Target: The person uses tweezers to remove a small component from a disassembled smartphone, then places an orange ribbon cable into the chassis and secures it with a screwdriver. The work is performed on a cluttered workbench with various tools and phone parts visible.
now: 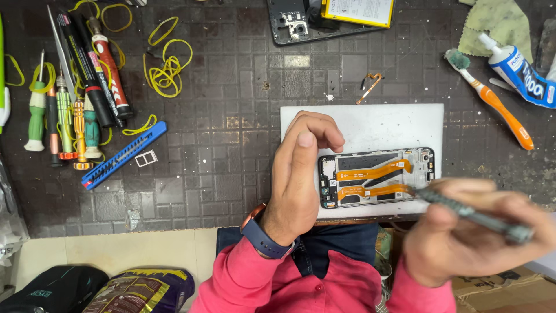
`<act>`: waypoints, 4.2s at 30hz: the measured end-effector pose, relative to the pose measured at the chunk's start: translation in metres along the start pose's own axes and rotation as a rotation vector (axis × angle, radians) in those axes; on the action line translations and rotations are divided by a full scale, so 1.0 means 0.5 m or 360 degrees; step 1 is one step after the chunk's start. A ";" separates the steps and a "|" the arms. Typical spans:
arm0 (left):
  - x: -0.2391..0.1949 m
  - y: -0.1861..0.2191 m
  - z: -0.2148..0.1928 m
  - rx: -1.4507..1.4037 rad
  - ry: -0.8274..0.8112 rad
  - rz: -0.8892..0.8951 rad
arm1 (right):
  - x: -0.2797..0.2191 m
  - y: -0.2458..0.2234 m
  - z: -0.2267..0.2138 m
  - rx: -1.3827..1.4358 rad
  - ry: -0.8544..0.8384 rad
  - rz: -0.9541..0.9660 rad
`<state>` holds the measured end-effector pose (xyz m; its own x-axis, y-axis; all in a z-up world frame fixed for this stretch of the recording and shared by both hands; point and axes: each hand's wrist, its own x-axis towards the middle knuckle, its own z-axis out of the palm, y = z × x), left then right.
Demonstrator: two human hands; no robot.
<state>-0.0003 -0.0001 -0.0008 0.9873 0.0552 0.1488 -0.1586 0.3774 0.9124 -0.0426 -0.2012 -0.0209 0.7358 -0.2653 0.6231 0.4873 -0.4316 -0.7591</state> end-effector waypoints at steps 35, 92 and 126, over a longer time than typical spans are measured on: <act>-0.098 0.055 0.019 0.1847 0.0030 0.0237 | 0.171 0.096 -0.074 -0.0735 -0.0289 0.0505; -0.109 -0.022 -0.011 0.2188 0.0107 0.0737 | 0.195 0.073 -0.054 -0.0945 -0.0479 0.0214; 0.038 0.032 0.100 0.1768 -0.0347 0.0323 | 0.202 0.030 -0.017 -0.0791 -0.1113 -0.0228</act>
<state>0.0159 -0.0392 0.0356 0.9382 -0.1804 0.2953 -0.3391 -0.6494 0.6806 0.0351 -0.2418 0.0322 0.8827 0.3404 0.3241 0.4554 -0.7901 -0.4104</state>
